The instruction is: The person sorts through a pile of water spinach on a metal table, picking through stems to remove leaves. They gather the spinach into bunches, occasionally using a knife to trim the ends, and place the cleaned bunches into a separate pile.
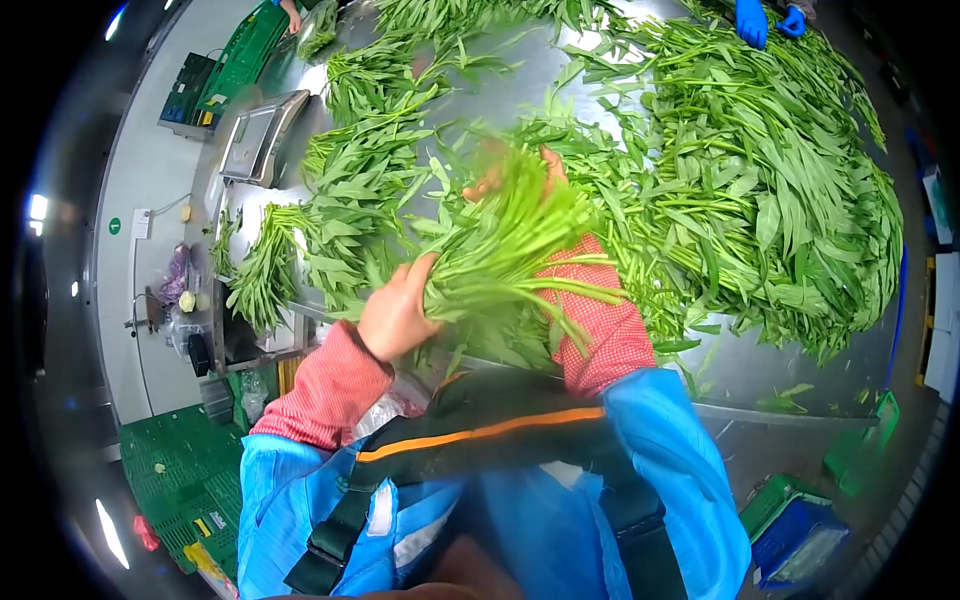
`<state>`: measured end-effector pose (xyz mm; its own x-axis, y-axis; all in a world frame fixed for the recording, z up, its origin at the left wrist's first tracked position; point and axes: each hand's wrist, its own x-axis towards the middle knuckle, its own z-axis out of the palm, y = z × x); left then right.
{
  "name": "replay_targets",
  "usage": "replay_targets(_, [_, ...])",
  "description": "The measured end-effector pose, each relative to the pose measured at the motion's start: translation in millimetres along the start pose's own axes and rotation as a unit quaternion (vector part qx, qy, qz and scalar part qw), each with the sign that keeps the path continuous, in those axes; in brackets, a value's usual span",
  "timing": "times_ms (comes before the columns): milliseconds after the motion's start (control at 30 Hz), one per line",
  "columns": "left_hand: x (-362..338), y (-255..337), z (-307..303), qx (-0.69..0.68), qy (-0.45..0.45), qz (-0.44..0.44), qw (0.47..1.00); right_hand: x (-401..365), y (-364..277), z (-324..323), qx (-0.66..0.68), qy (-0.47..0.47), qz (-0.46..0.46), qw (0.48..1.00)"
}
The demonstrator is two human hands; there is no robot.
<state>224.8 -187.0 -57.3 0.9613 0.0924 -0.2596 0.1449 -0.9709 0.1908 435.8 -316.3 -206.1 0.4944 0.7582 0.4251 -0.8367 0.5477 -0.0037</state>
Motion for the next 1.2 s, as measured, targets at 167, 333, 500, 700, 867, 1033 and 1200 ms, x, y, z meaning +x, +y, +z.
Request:
replay_targets(167, [19,-12,38,-0.093,0.037,-0.005,0.995,-10,1,-28,-0.063,0.085,-0.032,0.994])
replay_targets(333, [19,-14,30,-0.118,0.049,0.043,0.991,-23,4,-39,-0.128,0.165,-0.049,0.977])
replay_targets(500, [17,2,-2,-0.032,0.2,0.042,0.978,-16,4,-39,-0.167,0.23,-0.024,0.958])
replay_targets(700, [47,41,67,-0.054,0.16,0.008,0.986,12,26,19,-0.174,0.418,-0.033,0.891])
replay_targets(867, [76,23,79,-0.135,0.252,-0.007,0.958,27,37,69,-0.172,0.454,-0.03,0.874])
replay_targets(1033, [73,11,46,-0.424,0.097,-0.039,0.899,42,42,80,-0.196,0.36,0.021,0.912])
replay_targets(1200, [45,-31,-14,-0.425,0.053,-0.058,0.902,45,12,98,-0.538,0.323,0.013,0.778])
